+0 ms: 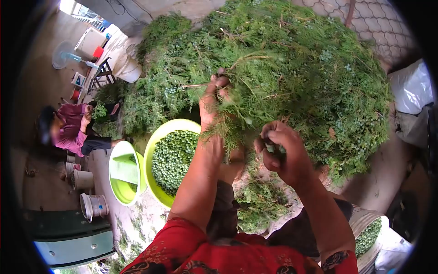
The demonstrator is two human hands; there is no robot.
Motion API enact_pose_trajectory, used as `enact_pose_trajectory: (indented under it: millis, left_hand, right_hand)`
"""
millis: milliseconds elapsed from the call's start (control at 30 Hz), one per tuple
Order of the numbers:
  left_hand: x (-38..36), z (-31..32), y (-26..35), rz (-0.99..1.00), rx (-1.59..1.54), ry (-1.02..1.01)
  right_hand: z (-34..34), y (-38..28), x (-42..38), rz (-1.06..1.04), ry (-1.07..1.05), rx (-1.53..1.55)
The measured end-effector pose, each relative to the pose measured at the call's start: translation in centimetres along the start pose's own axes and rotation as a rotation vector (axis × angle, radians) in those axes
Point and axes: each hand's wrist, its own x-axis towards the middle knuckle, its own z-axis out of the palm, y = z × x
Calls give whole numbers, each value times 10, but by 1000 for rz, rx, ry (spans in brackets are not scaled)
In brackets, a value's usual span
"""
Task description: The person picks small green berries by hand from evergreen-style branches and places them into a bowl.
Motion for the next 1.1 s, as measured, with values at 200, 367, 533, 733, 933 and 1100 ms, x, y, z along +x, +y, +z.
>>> enact_pose_trajectory:
  millis: [200,367,533,733,933,1100]
  left_hand:
    - [-1,5,-9,-15,28,20]
    - [-4,12,-23,-36,210,152]
    - [-2,13,-18,-26,169,137]
    - [-1,-1,11,149,327,133]
    - [-7,5,1,145,400,206]
    - [-12,14,-4,69,429,241]
  right_hand:
    - [-3,20,7,30,51,-176]
    - [0,18,15,0,80,-160]
    - [4,25,10,-52,-8,-253]
    - [15,46,-14,212,-59,-149]
    - [-18,36,9,14,192,-85]
    - [-20,25,17,-74,179,-60]
